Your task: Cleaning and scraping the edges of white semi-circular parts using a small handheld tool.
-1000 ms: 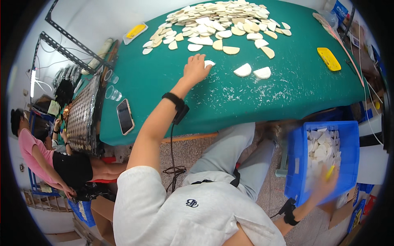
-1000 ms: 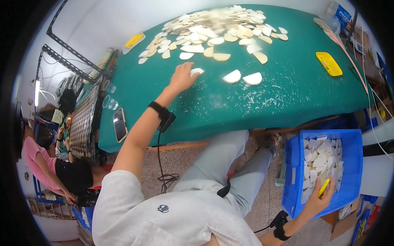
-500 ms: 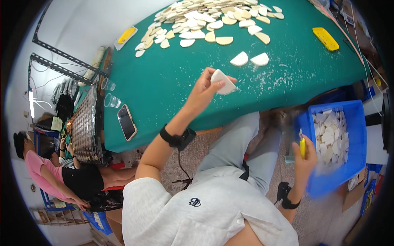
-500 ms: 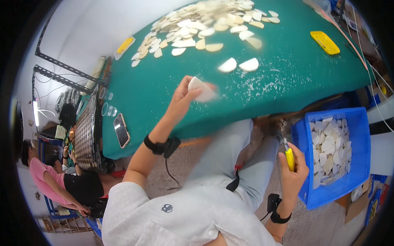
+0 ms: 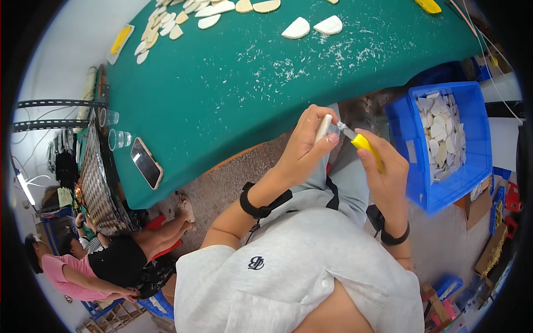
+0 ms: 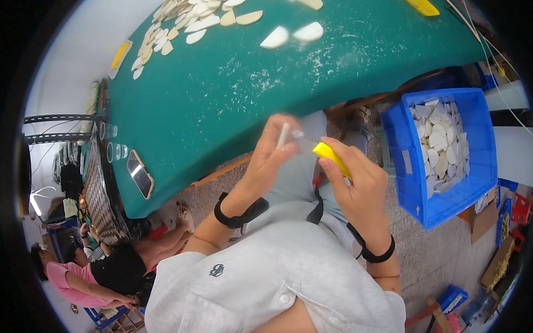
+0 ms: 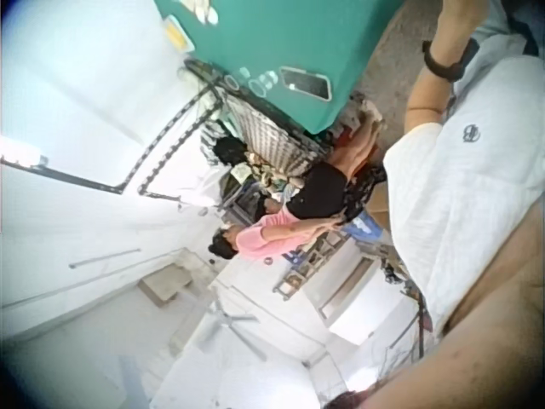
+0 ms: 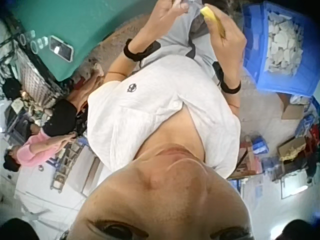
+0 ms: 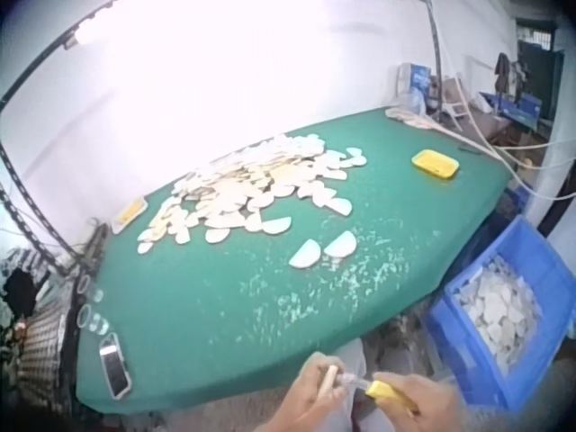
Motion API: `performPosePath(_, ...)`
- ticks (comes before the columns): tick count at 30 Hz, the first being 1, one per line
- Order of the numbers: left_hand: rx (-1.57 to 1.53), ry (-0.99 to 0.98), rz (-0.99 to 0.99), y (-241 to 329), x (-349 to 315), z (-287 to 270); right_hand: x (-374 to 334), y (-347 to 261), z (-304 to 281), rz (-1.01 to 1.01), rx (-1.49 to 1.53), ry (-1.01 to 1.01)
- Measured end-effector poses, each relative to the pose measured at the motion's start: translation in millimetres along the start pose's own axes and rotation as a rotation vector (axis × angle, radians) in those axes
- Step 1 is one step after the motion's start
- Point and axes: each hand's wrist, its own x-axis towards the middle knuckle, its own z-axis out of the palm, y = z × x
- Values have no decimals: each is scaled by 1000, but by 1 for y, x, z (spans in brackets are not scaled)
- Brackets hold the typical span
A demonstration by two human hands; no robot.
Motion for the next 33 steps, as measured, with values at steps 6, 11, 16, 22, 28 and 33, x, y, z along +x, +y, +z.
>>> performPosePath(6, 165, 41, 136, -3, -5, 3, 0, -9, 2, -69, -197, -71)
performPosePath(11, 188, 72, 151, -4, -7, 4, 0, -12, 0, -93, -235, -96)
performPosePath(16, 189, 103, 92, -4, -8, 5, 1, -10, -1, -159, -317, -88)
performPosePath(22, 266, 138, 115, -3, -7, 7, -1, -10, 2, -133, -340, -58)
performPosePath(28, 345, 167, 238, -7, -6, 4, -2, -9, -2, -159, -292, -119)
performPosePath(33, 343, 176, 258, -9, -6, 3, -2, -11, -2, -181, -338, -121)
